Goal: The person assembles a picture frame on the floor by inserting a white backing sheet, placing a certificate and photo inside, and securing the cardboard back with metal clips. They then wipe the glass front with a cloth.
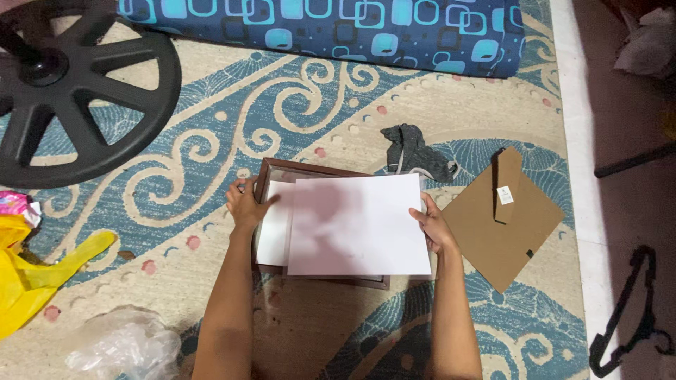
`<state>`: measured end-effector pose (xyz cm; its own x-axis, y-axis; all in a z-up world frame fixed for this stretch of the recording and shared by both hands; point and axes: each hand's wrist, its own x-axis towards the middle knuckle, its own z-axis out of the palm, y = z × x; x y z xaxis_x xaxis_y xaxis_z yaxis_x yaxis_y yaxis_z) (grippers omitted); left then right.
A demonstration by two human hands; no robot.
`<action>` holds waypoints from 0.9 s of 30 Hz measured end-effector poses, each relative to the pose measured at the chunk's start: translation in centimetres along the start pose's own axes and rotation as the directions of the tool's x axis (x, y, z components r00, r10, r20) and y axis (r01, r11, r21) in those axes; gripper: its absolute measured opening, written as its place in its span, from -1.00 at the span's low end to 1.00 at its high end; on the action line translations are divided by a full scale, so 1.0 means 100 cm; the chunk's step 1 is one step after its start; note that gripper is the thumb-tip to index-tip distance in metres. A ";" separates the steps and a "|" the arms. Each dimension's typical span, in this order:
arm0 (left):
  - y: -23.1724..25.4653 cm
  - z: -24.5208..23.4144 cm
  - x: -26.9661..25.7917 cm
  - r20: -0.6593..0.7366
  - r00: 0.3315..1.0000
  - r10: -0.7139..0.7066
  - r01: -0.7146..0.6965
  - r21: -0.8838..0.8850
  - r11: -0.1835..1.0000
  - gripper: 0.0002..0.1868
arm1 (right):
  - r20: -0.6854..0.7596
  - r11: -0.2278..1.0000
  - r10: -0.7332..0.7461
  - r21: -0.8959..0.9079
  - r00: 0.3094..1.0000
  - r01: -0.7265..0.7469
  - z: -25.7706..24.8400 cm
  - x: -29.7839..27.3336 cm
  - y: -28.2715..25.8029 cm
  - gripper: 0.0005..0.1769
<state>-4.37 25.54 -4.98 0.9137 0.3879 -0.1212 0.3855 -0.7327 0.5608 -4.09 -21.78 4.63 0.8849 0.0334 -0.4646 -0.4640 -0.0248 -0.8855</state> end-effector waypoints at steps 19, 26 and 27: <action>0.040 -0.093 -0.099 0.612 0.741 0.278 -0.619 0.461 0.636 0.06 | 0.076 0.971 -0.104 0.222 0.992 0.085 0.024 0.009 0.020 -0.42; 0.032 -0.087 -0.098 0.575 0.752 0.322 -0.591 0.372 0.716 0.11 | 0.036 0.984 -0.077 0.161 0.996 0.070 0.030 0.010 0.026 -0.47; 0.031 -0.087 -0.098 0.577 0.754 0.314 -0.584 0.370 0.723 0.10 | 0.030 0.987 -0.068 0.146 0.997 0.062 0.031 0.010 0.027 -0.49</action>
<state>-13.29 24.30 5.10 0.8845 -0.2600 -0.3874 -0.2071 -0.9629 0.1733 -4.56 -18.74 1.77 0.9126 0.0653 -0.4037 -0.4088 0.1237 -0.9042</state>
